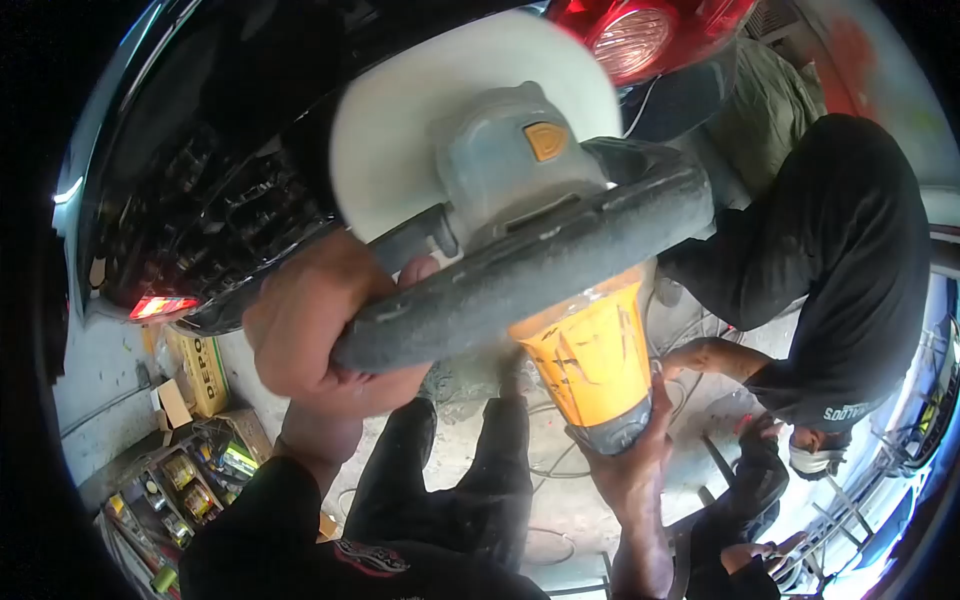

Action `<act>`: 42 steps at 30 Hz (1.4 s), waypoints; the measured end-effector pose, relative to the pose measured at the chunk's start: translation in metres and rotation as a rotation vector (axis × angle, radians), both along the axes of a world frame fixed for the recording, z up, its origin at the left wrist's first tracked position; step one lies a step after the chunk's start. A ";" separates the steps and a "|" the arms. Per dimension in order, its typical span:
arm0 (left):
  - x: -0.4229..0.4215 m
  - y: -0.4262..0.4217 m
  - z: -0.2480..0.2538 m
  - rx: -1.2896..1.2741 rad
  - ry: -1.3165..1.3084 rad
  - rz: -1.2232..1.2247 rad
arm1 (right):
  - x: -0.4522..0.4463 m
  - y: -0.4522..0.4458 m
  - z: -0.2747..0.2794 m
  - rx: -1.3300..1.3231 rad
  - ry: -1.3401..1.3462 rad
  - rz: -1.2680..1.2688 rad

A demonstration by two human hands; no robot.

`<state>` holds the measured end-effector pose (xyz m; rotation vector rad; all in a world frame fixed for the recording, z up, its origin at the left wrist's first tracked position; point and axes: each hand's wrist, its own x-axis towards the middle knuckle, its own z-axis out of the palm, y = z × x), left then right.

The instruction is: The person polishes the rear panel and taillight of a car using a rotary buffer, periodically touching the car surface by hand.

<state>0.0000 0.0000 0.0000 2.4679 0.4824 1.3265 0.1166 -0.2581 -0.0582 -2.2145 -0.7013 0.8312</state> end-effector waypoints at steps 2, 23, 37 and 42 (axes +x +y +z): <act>-0.006 0.000 0.001 0.008 0.022 -0.020 | -0.007 0.007 -0.006 -0.013 0.039 -0.071; 0.014 0.010 -0.023 -0.325 -0.272 -0.032 | 0.025 0.006 0.096 -0.156 -0.515 0.002; 0.009 0.000 -0.033 -0.336 -0.356 -0.024 | 0.027 0.002 0.104 -0.119 -0.569 0.056; 0.014 -0.006 -0.036 -0.337 -0.364 -0.005 | 0.040 -0.005 0.101 -0.146 -0.495 0.084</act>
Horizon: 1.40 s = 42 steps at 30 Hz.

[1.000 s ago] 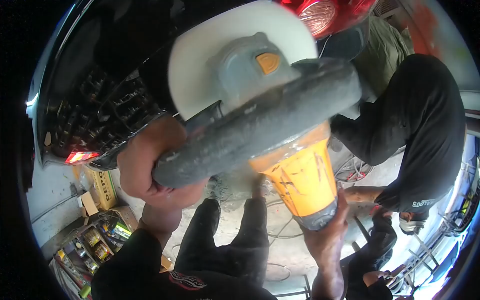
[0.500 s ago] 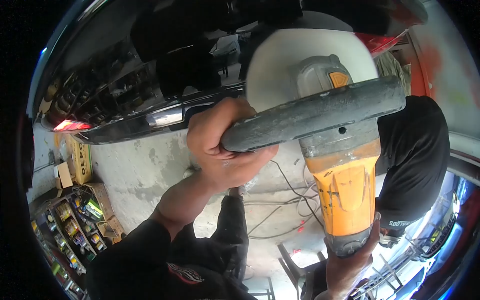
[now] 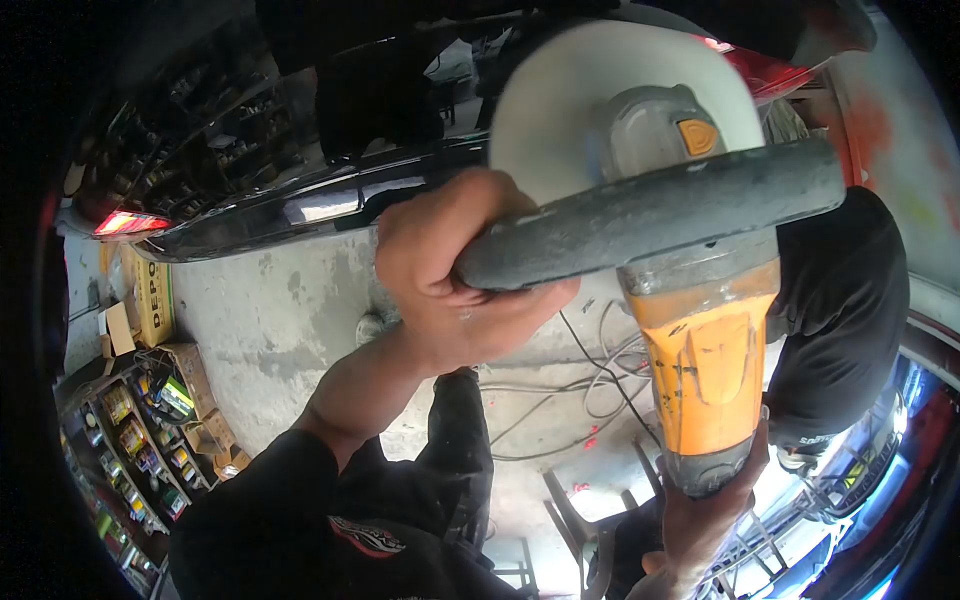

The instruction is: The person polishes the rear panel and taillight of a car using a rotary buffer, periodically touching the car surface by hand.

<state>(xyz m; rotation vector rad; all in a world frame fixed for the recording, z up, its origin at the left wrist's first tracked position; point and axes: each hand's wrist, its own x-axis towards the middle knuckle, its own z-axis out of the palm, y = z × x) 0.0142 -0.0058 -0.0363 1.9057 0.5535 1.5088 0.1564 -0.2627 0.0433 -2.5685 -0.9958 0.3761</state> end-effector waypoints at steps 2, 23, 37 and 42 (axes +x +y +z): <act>-0.008 -0.006 -0.002 -0.015 0.045 0.005 | -0.001 -0.002 -0.004 -0.005 0.070 -0.025; -0.014 -0.012 -0.009 0.060 0.104 0.023 | -0.008 -0.019 -0.051 0.031 0.083 -0.060; -0.015 -0.005 0.002 0.092 0.093 -0.070 | -0.024 -0.015 -0.059 0.022 0.080 0.027; -0.011 0.005 0.015 0.115 0.142 -0.111 | -0.015 -0.010 -0.042 -0.038 0.095 -0.027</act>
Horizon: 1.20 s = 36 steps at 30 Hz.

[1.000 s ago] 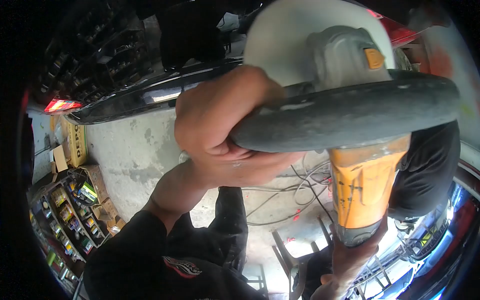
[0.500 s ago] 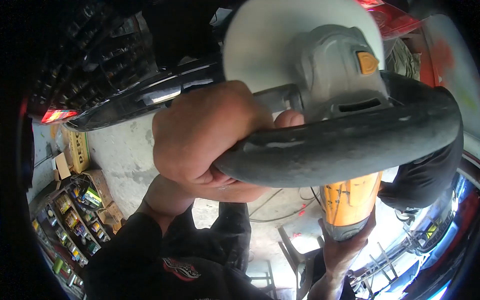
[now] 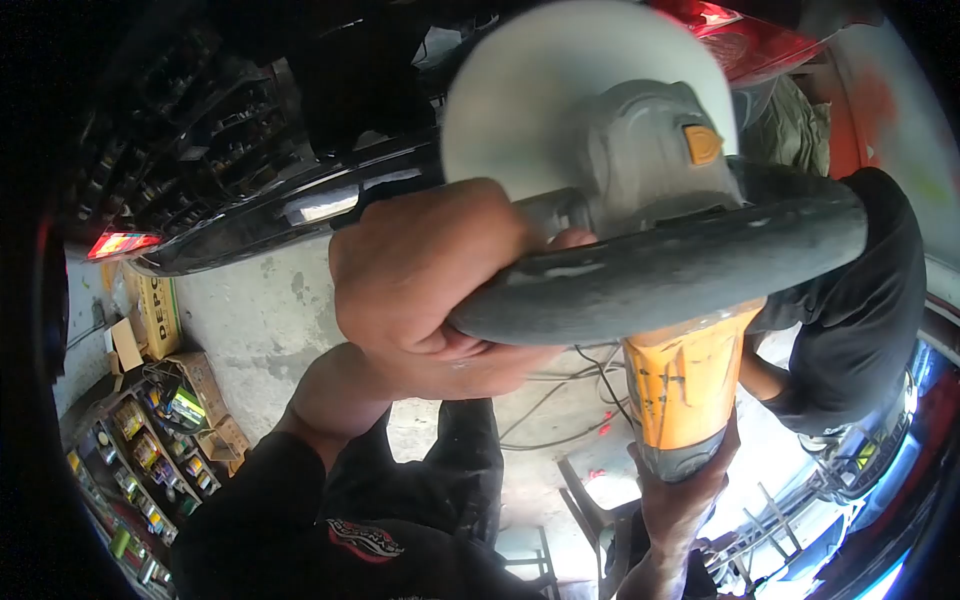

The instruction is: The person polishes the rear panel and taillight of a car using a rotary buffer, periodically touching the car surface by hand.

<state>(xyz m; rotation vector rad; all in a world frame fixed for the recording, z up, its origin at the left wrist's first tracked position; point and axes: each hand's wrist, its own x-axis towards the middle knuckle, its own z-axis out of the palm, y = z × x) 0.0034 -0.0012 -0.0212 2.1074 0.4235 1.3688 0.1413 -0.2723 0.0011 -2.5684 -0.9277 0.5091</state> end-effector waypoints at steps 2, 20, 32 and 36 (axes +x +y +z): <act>0.010 0.001 0.005 0.000 -0.028 0.035 | 0.001 0.005 0.001 0.044 0.008 -0.031; 0.019 0.002 -0.007 -0.065 -0.166 0.061 | 0.008 0.006 0.041 0.033 -0.151 0.010; 0.014 -0.003 -0.005 -0.100 -0.108 0.076 | 0.021 -0.001 0.039 0.090 -0.061 0.031; -0.008 -0.017 -0.009 -0.083 -0.010 0.097 | 0.006 -0.011 0.014 0.007 -0.042 0.013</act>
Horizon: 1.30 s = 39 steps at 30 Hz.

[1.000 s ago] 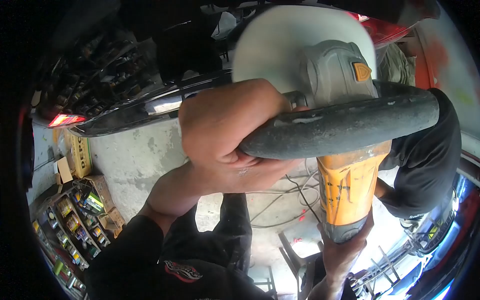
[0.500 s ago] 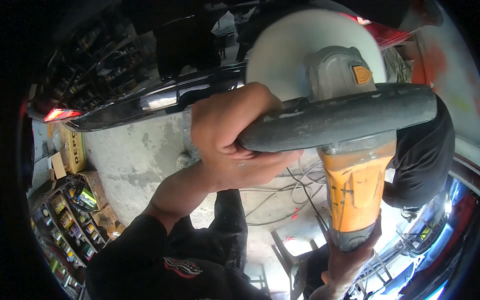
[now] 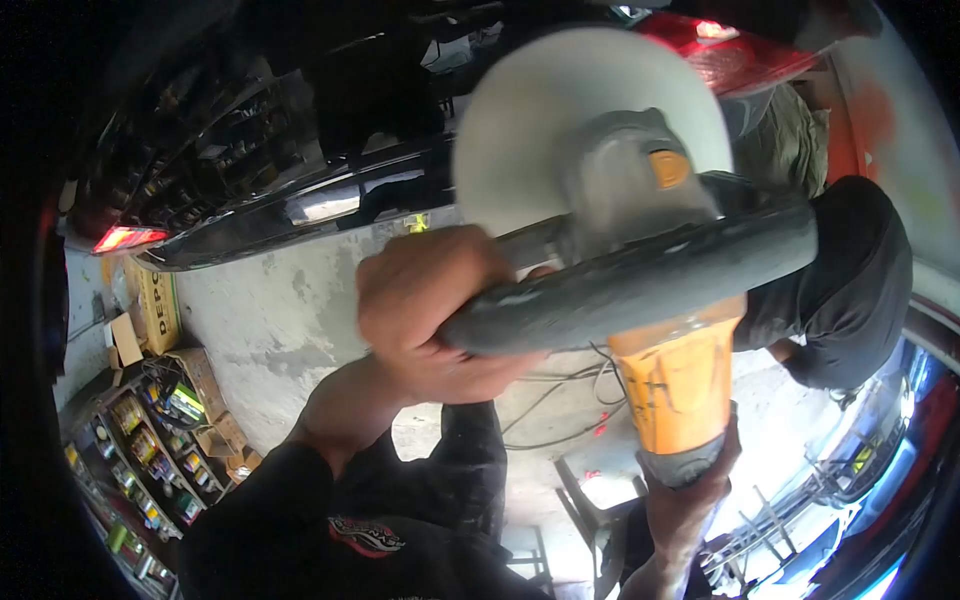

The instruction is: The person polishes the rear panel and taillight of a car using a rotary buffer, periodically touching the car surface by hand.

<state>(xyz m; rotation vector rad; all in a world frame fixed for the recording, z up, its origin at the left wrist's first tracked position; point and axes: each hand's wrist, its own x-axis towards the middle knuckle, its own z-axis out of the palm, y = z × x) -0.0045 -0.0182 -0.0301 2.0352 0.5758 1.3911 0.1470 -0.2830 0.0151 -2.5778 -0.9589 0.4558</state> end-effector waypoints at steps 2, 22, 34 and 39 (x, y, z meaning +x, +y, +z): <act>-0.019 -0.010 0.002 -0.032 0.087 -0.013 | -0.014 -0.001 -0.016 -0.007 0.072 0.001; -0.159 -0.116 -0.018 -0.628 0.989 -0.054 | 0.005 0.079 -0.124 0.257 0.021 0.497; -0.188 -0.132 -0.021 -1.131 0.974 0.374 | 0.036 0.313 -0.115 0.444 -0.719 0.458; -0.195 -0.131 -0.023 -1.211 0.901 0.389 | 0.032 0.305 -0.117 0.391 -0.679 0.529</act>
